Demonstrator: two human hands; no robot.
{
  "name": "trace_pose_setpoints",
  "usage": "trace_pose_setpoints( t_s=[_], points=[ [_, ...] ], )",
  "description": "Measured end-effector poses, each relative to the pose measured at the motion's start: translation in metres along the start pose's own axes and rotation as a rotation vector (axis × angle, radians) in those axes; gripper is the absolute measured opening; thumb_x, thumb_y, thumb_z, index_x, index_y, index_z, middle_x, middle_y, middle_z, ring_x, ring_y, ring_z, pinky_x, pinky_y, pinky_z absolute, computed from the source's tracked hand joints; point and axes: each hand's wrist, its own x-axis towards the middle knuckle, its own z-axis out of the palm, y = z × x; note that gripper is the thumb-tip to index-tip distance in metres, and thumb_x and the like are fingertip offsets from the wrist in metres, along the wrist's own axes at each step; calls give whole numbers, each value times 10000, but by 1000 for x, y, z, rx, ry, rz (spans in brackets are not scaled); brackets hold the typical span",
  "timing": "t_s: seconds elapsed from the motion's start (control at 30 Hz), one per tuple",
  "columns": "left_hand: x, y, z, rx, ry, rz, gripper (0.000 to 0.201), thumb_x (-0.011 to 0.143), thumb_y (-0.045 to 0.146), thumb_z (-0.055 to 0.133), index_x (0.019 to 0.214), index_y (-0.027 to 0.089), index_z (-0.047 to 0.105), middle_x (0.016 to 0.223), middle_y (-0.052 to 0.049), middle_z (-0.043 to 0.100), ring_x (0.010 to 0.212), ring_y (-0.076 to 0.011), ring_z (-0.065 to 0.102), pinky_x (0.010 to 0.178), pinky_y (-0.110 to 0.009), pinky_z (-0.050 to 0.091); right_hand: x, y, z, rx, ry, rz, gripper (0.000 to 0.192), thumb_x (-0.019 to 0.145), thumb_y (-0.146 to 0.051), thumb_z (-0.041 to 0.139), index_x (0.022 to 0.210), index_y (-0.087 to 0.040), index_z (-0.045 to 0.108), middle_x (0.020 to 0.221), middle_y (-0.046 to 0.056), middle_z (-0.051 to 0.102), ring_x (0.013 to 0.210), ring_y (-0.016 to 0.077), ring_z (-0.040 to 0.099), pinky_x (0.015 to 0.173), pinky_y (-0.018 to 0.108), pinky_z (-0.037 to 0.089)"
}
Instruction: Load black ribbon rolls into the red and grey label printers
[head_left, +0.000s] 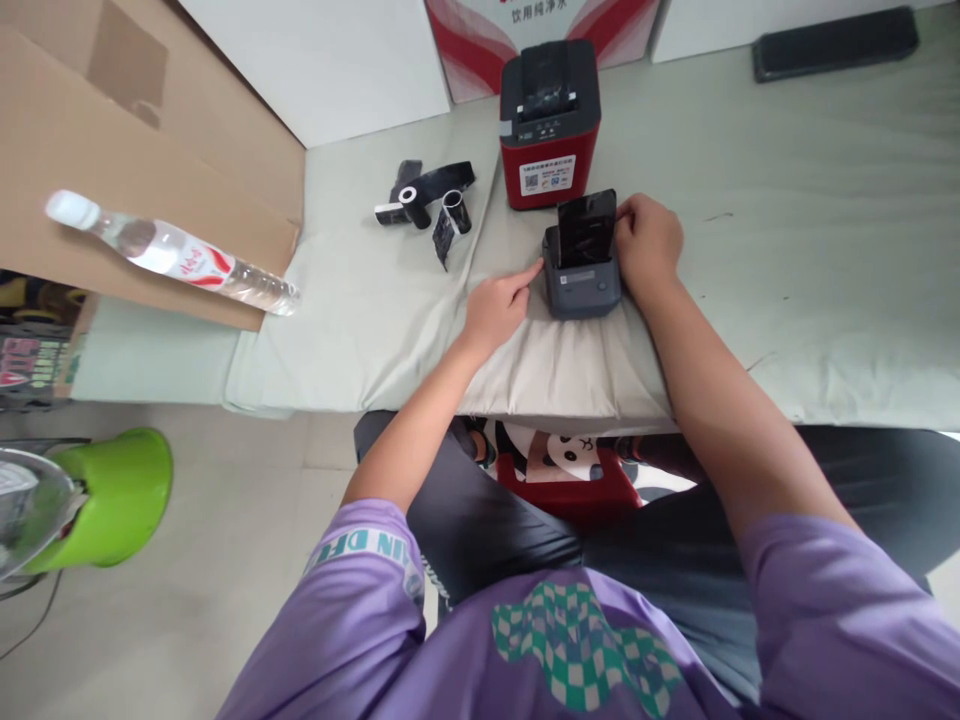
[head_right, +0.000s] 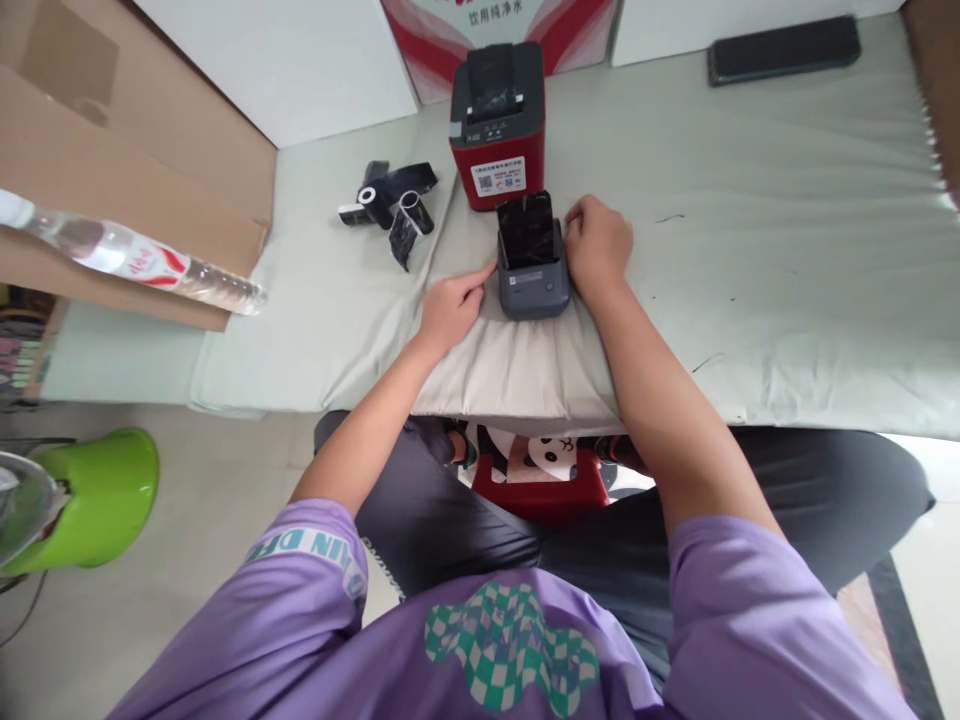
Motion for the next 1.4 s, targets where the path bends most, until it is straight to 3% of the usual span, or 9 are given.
trace_pose_setpoints(
  t_s=[0.3, 0.47, 0.6, 0.83, 1.4],
  points=[
    [-2, 1, -1, 36, 55, -7, 504, 1081, 174, 495, 1480, 277, 784, 1039, -70, 897, 963, -232, 817, 905, -338, 590, 0, 0, 1, 1, 10, -3, 369, 1015, -106, 479, 1181, -187, 798, 1270, 170, 848, 1187, 329, 724, 936, 392, 421],
    [-2, -1, 2, 31, 74, 38, 506, 1070, 185, 495, 1463, 285, 797, 1169, -82, 891, 1033, -244, 821, 929, -350, 597, 1, 3, 3, 40, 24, -10, 310, 1000, -116, 499, 1105, -210, 775, 1222, 165, 856, 1126, 333, 704, 927, 404, 414],
    [-1, -3, 4, 16, 67, 52, 508, 1067, 189, 497, 1472, 277, 790, 1118, -79, 896, 1001, -233, 819, 933, -343, 609, 1, 3, 3, 47, 22, -7, 305, 999, -110, 499, 1095, -211, 770, 1219, 163, 856, 1137, 333, 703, 943, 405, 413],
    [-4, -3, 7, -29, 149, 101, 503, 1060, 166, 492, 1459, 247, 788, 1329, -86, 854, 1165, -226, 803, 1064, -346, 602, -2, -1, -1, 33, -8, -2, 340, 1017, -97, 476, 1147, -194, 774, 1268, 176, 843, 1191, 342, 713, 966, 416, 413],
    [-2, 0, 6, 42, 50, 45, 494, 1056, 196, 510, 1438, 279, 811, 1182, -86, 887, 1086, -250, 812, 945, -341, 596, -3, -2, -1, 23, 7, 5, 367, 1011, -99, 467, 1167, -192, 786, 1275, 181, 842, 1201, 340, 713, 975, 409, 419]
  ],
)
